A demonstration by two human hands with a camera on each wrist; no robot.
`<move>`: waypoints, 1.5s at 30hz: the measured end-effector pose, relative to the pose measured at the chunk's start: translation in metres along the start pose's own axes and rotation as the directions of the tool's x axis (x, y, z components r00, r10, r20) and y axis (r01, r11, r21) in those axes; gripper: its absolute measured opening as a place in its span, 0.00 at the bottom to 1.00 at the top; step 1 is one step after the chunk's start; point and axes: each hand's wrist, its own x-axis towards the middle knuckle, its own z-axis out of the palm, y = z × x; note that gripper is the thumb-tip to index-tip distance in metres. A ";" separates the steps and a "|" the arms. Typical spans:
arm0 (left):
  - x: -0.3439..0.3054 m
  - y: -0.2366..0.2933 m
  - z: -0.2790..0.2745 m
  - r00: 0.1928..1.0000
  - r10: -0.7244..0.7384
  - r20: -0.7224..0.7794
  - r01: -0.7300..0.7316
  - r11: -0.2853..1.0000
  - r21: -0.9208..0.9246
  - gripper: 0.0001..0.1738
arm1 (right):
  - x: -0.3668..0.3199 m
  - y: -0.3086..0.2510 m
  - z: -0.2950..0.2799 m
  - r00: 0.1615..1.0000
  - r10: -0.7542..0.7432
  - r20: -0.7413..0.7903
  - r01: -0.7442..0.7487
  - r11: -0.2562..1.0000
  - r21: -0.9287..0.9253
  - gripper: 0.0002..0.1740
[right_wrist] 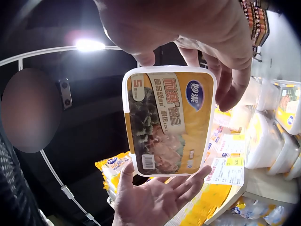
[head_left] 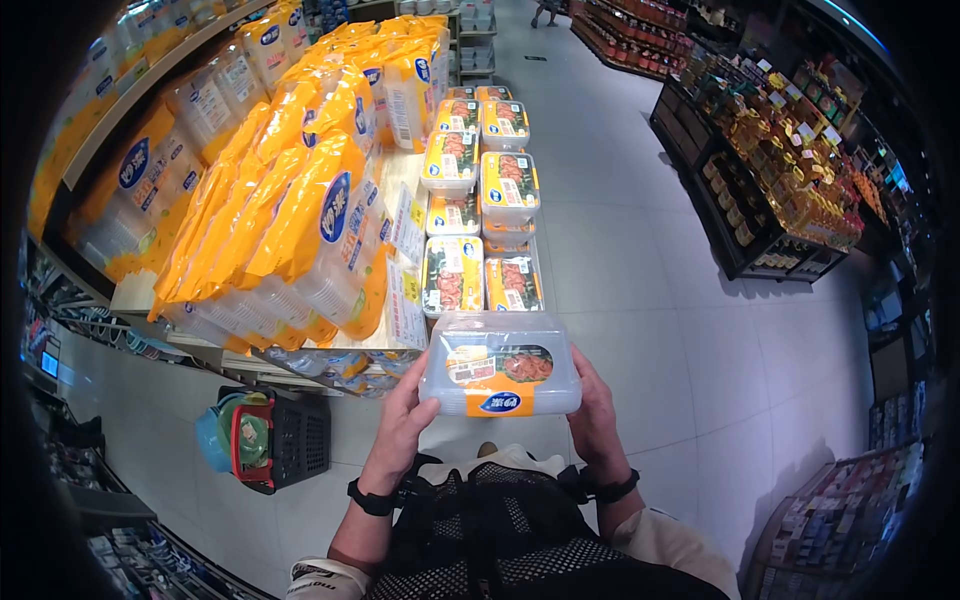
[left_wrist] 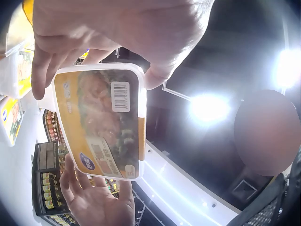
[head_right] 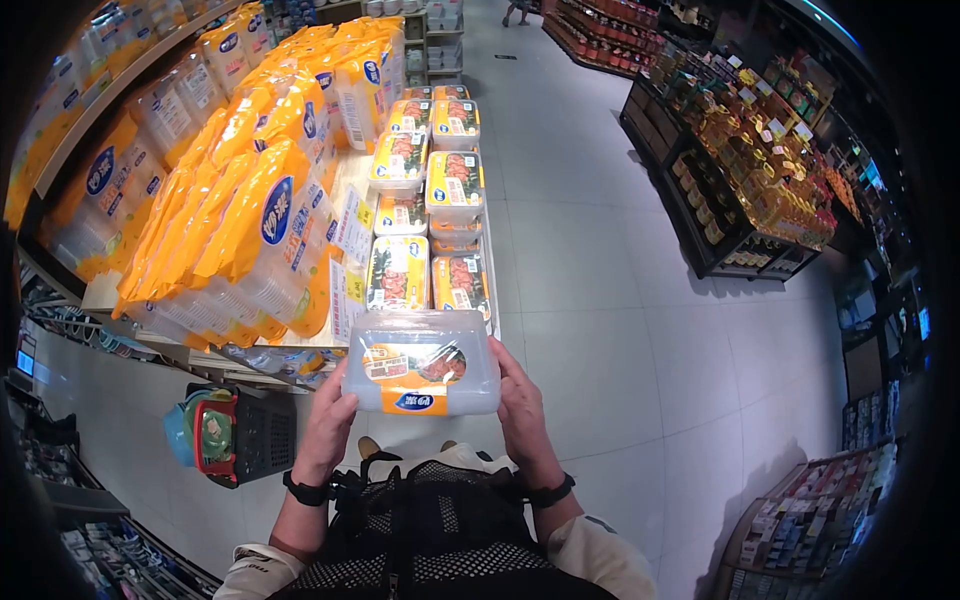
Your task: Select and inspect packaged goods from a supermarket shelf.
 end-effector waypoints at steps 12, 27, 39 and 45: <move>-0.004 -0.001 0.004 0.987 -0.051 0.155 0.031 0.992 0.124 0.44 | -0.004 -0.012 0.009 0.987 -0.152 -0.054 0.143 0.979 -0.143 0.52; -0.012 -0.012 -0.005 0.982 -0.074 0.173 0.044 0.984 0.172 0.40 | -0.007 -0.010 0.013 0.980 -0.188 -0.059 0.177 0.972 -0.152 0.52; -0.010 -0.013 -0.012 0.992 -0.001 0.126 -0.030 0.969 0.246 0.56 | -0.008 0.003 0.000 0.992 0.129 0.008 -0.129 0.991 0.031 0.35; -0.007 -0.007 -0.008 0.985 0.029 0.172 -0.072 0.966 0.249 0.58 | -0.008 0.004 0.003 0.988 0.150 -0.032 -0.148 0.986 0.071 0.31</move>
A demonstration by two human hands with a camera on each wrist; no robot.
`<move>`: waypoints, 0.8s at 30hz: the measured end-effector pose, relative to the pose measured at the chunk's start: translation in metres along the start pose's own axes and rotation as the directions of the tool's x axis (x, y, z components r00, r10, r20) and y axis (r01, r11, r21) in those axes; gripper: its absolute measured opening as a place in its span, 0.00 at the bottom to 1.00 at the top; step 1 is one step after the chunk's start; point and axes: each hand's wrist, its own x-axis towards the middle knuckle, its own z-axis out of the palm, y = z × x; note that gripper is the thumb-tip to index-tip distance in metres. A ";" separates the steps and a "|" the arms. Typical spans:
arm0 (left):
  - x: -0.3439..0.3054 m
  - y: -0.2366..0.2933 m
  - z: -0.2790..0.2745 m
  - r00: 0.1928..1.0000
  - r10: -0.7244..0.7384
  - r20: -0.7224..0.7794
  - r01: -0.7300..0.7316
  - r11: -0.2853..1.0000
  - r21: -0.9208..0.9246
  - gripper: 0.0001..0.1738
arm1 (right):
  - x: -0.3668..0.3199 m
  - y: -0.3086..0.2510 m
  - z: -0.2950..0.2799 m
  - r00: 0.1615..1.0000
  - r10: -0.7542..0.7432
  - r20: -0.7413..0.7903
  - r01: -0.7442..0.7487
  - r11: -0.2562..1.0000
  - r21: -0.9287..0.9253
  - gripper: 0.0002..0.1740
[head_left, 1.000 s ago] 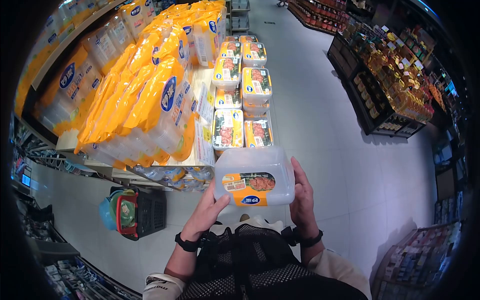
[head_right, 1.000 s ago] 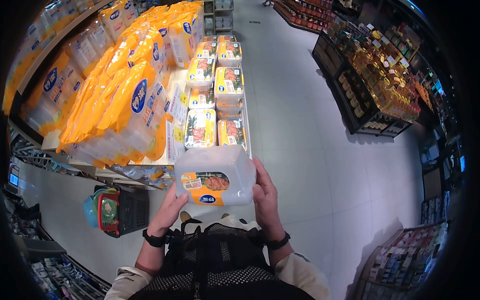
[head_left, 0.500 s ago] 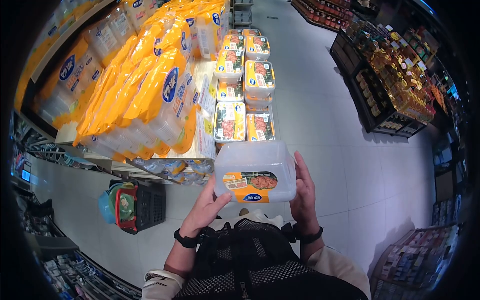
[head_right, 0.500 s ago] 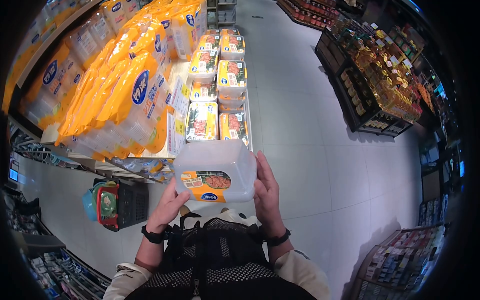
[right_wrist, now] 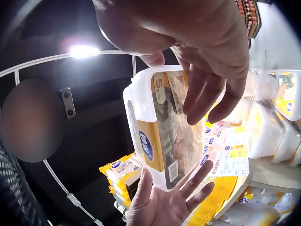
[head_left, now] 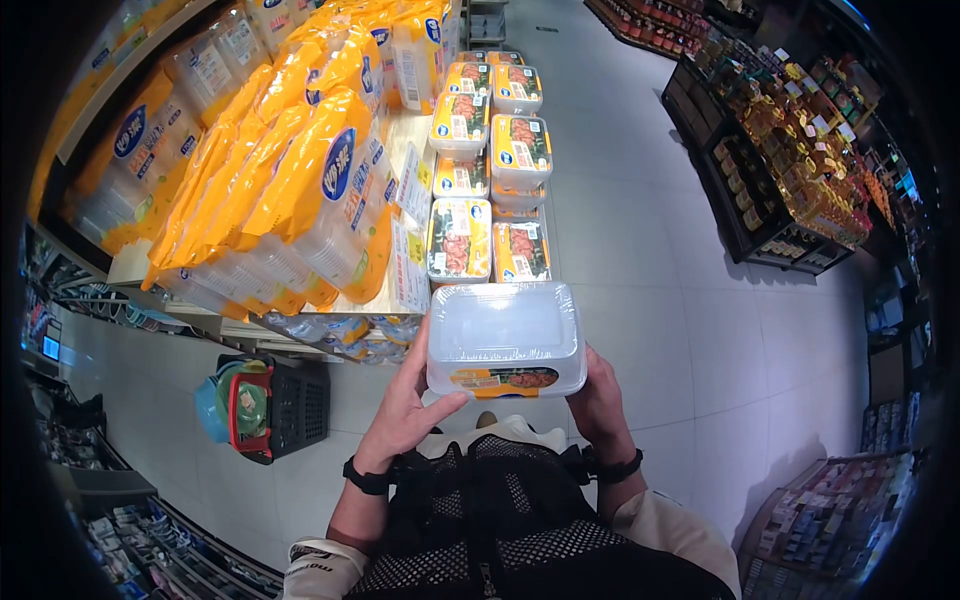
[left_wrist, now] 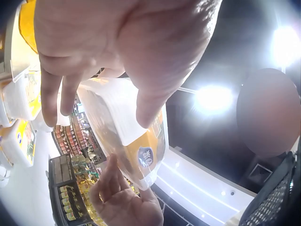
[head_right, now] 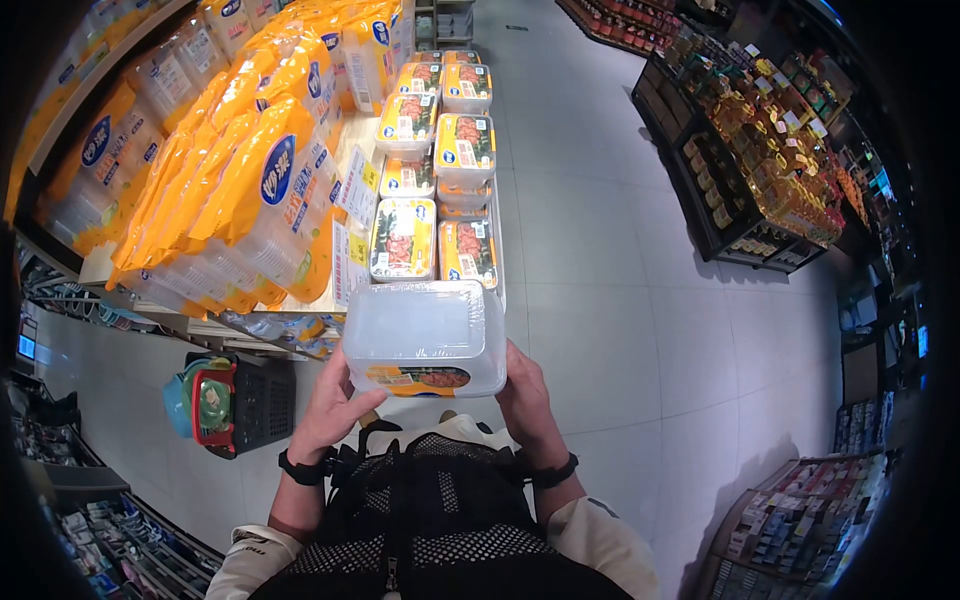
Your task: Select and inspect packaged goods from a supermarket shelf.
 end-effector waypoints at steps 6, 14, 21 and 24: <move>-0.001 -0.006 0.004 0.998 -0.050 -0.045 0.046 0.995 -0.093 0.45 | 0.001 -0.003 -0.002 0.997 -0.020 0.077 0.023 0.999 -0.040 0.34; -0.004 -0.015 -0.010 0.993 -0.089 -0.074 0.075 0.983 -0.169 0.55 | -0.003 0.007 -0.013 0.991 -0.048 0.121 0.074 0.974 -0.214 0.34; -0.003 -0.010 -0.008 0.991 -0.077 -0.110 0.056 0.982 -0.178 0.54 | -0.004 0.005 -0.012 0.989 -0.047 0.141 0.083 0.962 -0.262 0.34; -0.001 -0.008 -0.007 0.991 -0.065 -0.117 0.044 0.984 -0.170 0.51 | -0.003 0.006 -0.014 0.990 -0.035 0.137 0.073 0.957 -0.281 0.33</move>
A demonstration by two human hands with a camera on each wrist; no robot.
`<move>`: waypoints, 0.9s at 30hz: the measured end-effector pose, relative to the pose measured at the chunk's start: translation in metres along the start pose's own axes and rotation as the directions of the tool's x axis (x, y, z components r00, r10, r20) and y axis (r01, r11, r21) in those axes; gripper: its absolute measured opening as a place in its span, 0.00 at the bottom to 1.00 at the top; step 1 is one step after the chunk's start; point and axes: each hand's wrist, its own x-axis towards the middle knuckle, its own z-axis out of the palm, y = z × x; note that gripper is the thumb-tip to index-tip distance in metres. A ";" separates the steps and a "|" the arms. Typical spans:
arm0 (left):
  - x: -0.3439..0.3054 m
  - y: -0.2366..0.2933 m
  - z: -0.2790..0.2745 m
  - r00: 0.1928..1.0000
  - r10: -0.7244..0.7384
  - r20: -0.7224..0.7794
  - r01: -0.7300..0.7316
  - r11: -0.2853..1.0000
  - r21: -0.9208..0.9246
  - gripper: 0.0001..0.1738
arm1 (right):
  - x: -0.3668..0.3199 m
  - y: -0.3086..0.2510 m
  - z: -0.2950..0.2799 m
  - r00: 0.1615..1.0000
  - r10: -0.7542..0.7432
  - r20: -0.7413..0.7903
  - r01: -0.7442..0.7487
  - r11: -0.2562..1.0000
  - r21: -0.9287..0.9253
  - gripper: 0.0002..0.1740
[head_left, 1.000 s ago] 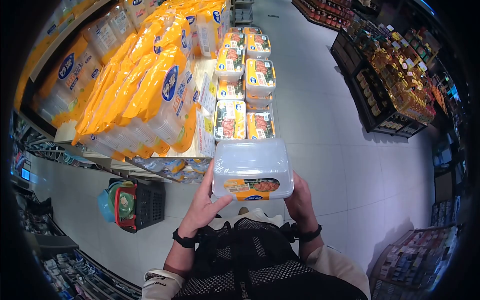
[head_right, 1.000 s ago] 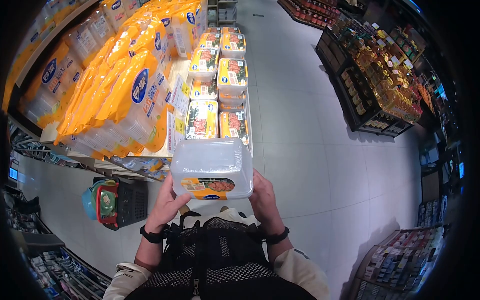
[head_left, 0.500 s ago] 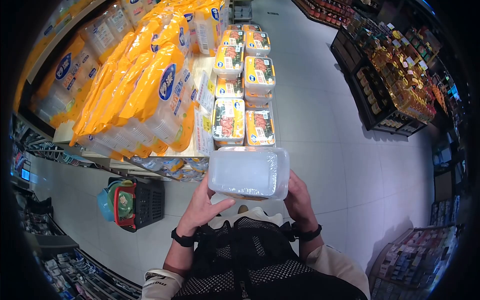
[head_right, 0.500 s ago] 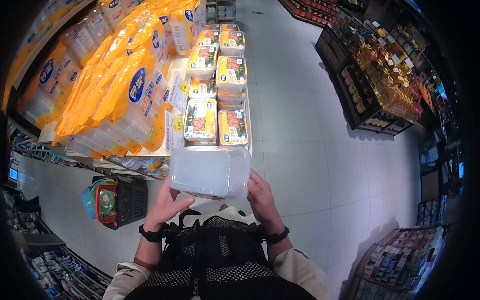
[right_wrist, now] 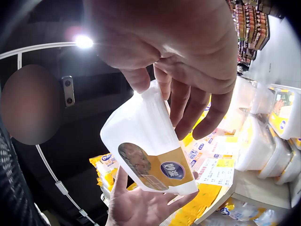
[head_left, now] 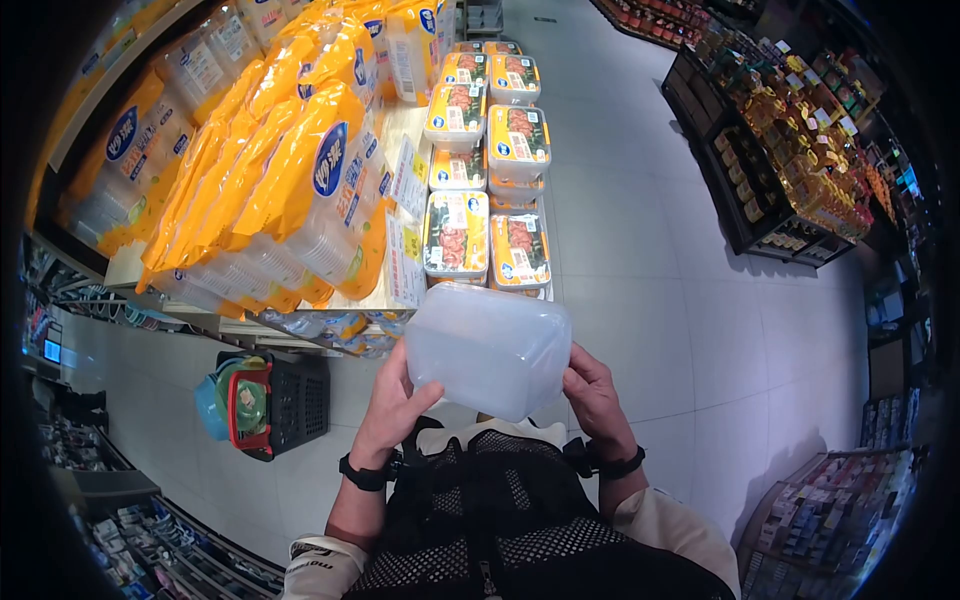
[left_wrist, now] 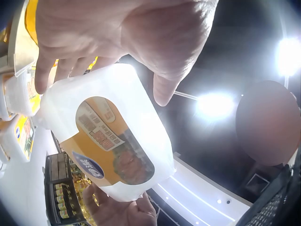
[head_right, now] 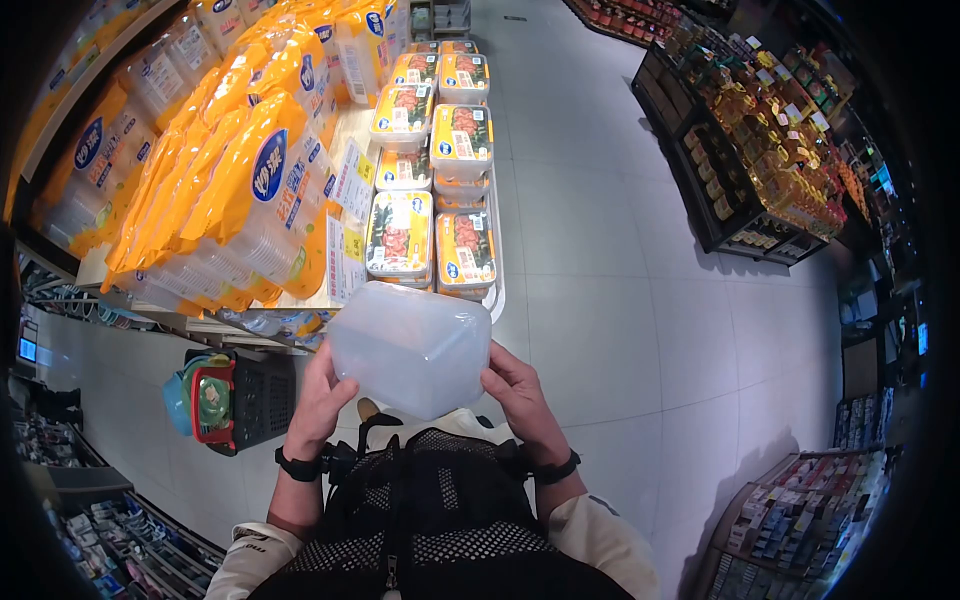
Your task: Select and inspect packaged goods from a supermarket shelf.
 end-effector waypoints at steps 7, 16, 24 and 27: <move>0.005 0.006 0.006 0.992 0.095 -0.083 -0.095 0.995 0.005 0.47 | 0.005 0.005 -0.001 0.999 0.023 -0.026 -0.016 0.975 0.223 0.30; 0.003 0.004 0.005 0.982 0.160 -0.104 -0.146 0.981 0.128 0.58 | 0.012 0.003 0.006 0.994 0.061 -0.091 -0.038 0.972 0.233 0.29; 0.004 0.002 0.003 0.985 0.165 -0.047 -0.154 0.971 0.184 0.69 | 0.014 0.004 0.008 0.989 0.080 -0.125 -0.049 0.971 0.233 0.29; 0.003 0.003 0.001 0.990 0.144 -0.001 -0.138 0.950 0.281 0.69 | 0.012 0.009 0.001 0.987 0.093 -0.130 -0.069 0.981 0.181 0.33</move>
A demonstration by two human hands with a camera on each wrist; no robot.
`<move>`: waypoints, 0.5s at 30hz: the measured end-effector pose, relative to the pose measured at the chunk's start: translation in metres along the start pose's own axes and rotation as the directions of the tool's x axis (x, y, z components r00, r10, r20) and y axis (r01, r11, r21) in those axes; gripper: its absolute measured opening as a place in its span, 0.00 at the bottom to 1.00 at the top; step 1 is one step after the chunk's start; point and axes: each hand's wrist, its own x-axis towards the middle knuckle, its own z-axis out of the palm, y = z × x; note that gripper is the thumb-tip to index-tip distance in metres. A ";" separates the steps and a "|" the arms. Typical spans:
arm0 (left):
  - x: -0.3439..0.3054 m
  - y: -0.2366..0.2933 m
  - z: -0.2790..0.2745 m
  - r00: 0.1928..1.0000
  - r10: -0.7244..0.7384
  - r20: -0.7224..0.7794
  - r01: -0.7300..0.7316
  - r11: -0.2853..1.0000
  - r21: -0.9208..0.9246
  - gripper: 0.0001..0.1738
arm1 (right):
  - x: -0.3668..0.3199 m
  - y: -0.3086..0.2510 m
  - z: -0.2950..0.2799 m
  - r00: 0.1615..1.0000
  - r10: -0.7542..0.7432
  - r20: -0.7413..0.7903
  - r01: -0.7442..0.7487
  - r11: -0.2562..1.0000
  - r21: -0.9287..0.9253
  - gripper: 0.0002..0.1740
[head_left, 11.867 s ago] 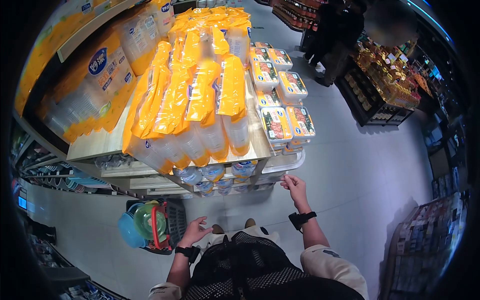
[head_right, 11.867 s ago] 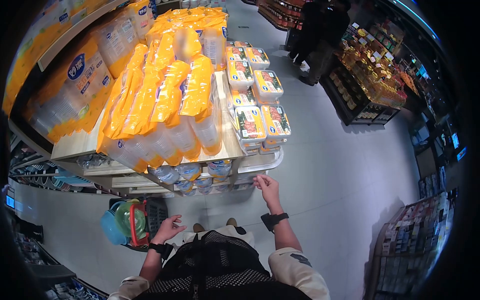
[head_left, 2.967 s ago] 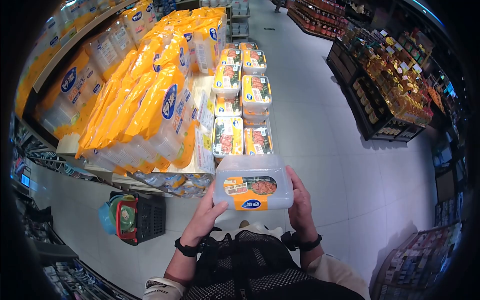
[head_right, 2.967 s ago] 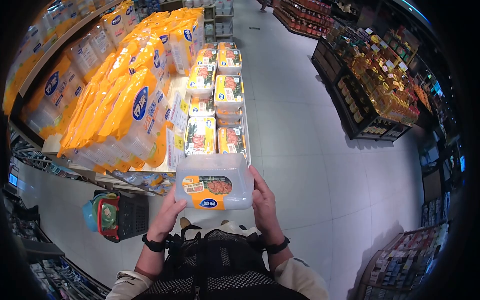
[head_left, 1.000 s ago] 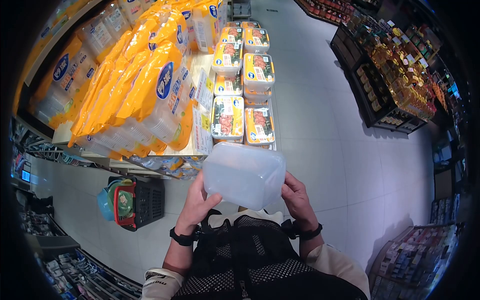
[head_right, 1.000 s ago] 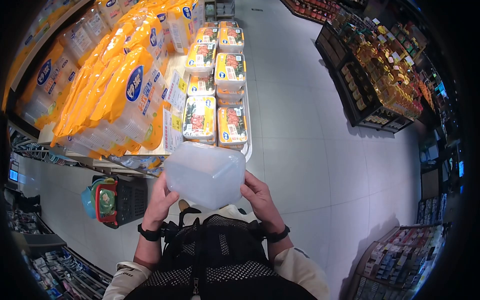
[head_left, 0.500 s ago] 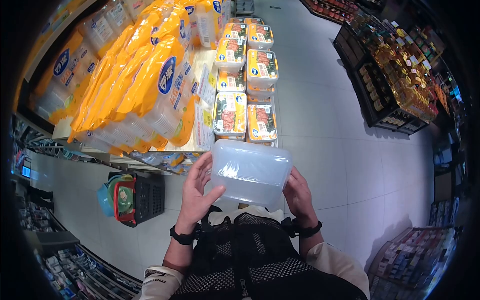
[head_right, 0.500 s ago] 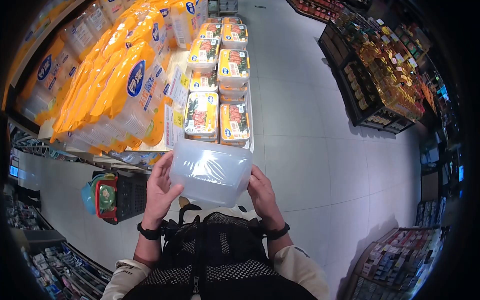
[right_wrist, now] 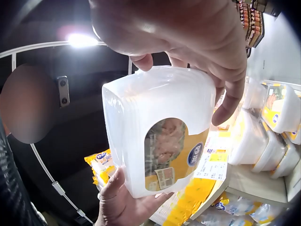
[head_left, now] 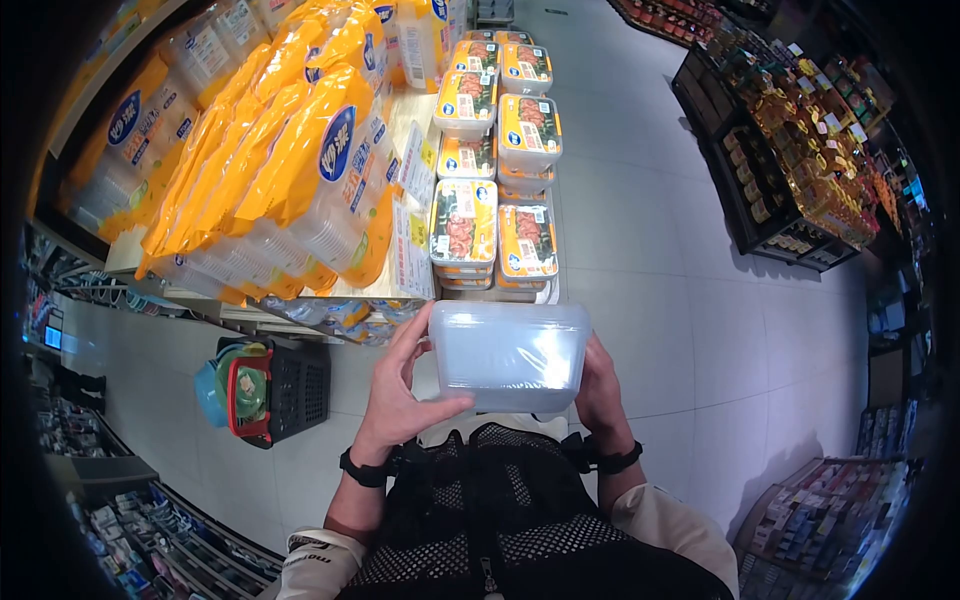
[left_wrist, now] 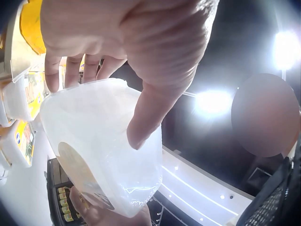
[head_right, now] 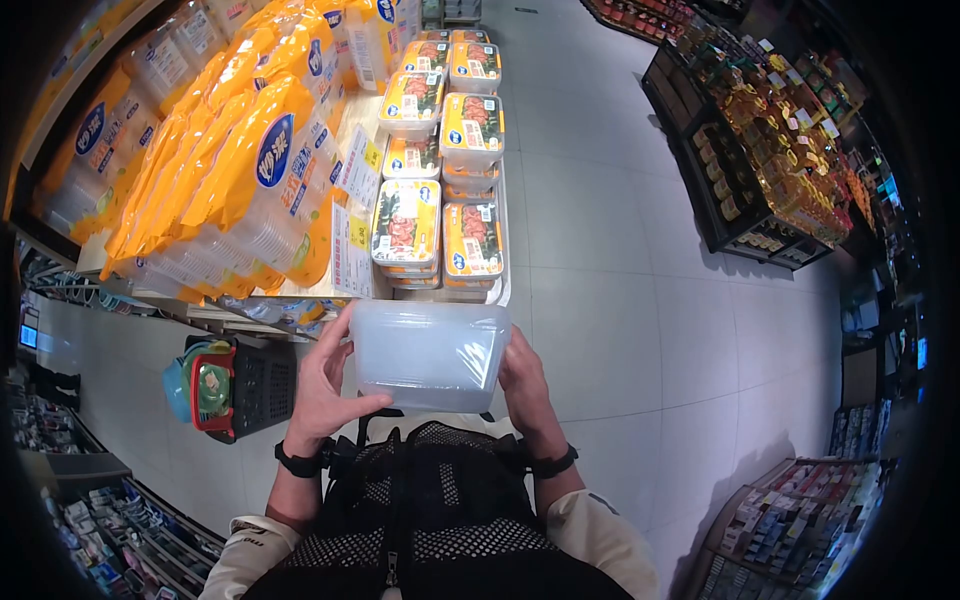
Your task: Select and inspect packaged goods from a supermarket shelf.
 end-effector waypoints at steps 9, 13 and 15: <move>-0.002 0.008 0.002 0.999 -0.054 0.005 0.055 0.995 -0.089 0.58 | 0.002 -0.004 -0.005 0.937 -0.229 0.264 0.261 0.961 -0.092 0.46; -0.005 0.008 0.003 1.000 0.026 0.013 -0.025 0.997 -0.074 0.52 | 0.001 -0.003 0.001 0.946 -0.207 0.250 0.211 0.977 0.012 0.46; -0.006 0.009 0.004 0.997 0.077 0.026 -0.075 0.994 -0.073 0.49 | 0.003 -0.001 0.005 0.991 -0.051 0.124 0.032 0.988 0.150 0.45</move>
